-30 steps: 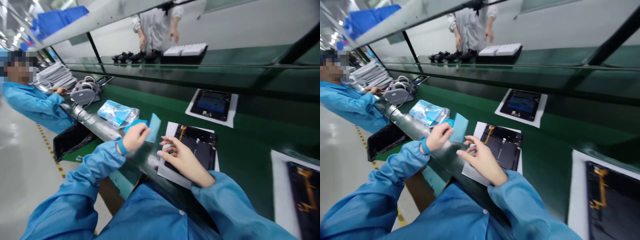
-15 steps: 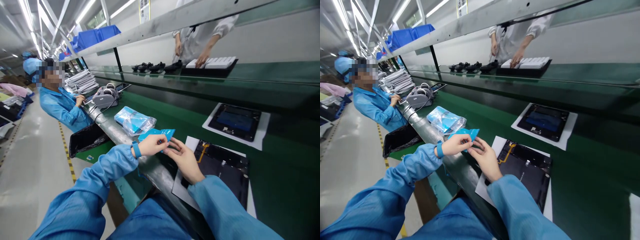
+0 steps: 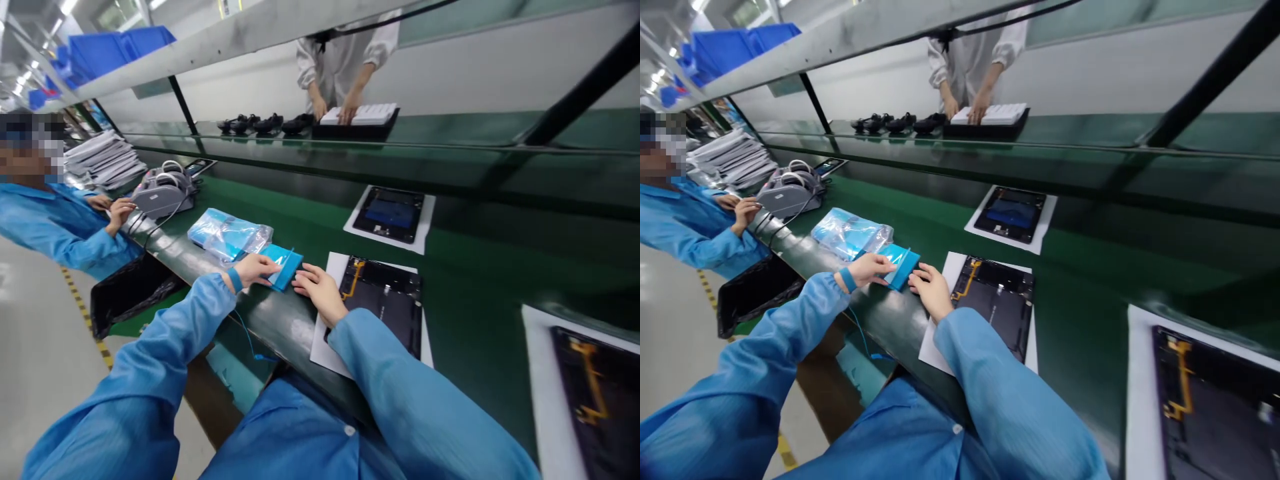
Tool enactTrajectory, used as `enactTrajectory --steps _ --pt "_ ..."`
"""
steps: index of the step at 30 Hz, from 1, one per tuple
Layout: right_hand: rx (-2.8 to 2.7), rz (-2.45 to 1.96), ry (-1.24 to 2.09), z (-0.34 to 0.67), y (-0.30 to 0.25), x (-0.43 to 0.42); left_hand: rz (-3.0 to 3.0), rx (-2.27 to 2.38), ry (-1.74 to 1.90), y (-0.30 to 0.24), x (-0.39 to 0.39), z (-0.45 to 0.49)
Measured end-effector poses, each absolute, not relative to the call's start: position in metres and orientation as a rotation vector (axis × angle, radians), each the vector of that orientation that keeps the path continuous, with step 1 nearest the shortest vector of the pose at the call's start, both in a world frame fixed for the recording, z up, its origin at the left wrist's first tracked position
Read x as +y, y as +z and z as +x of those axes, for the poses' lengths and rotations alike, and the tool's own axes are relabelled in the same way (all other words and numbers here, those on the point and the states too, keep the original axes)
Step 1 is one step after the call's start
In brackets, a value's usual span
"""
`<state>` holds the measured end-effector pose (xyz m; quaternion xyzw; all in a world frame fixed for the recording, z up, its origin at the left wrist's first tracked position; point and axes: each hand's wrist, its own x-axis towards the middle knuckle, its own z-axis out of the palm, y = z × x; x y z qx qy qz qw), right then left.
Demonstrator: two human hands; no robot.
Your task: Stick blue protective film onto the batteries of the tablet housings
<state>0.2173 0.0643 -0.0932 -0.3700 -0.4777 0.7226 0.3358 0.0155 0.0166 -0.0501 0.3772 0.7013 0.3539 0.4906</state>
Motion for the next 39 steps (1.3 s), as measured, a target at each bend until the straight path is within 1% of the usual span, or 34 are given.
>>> enactTrajectory --steps 2,5,9,15,24,28,30,34,37,39 --pt "-1.277 -0.987 1.828 0.219 -0.093 0.067 0.887 1.678 0.907 -0.049 0.017 0.012" --pt "-1.345 -0.999 1.730 0.222 -0.088 0.067 0.893 1.685 1.073 -0.040 0.014 0.012" --pt "-1.481 -0.907 1.696 0.222 -0.066 0.056 0.965 1.632 1.230 -0.017 0.003 0.033" --pt "-1.660 -0.818 1.553 0.223 -0.042 0.041 1.068 1.474 1.129 0.005 -0.010 0.070" --pt "-1.541 -0.712 1.699 0.252 -0.043 0.048 1.274 1.425 1.009 0.007 0.003 0.072" --pt "-1.512 -0.688 1.813 0.261 -0.039 0.048 1.352 1.402 0.920 0.011 0.010 0.074" --pt "-1.527 -0.712 1.812 0.264 -0.040 0.049 1.386 1.393 0.875 0.012 0.013 0.073" --pt "-1.526 -0.893 1.560 0.277 -0.044 0.057 1.488 1.424 0.799 0.015 0.018 0.063" --pt "-1.352 -1.088 1.327 0.305 -0.046 0.069 1.643 1.555 0.780 0.021 0.019 0.046" --pt "-1.194 -1.165 1.228 0.329 -0.044 0.071 1.713 1.649 0.820 0.027 0.017 0.034"
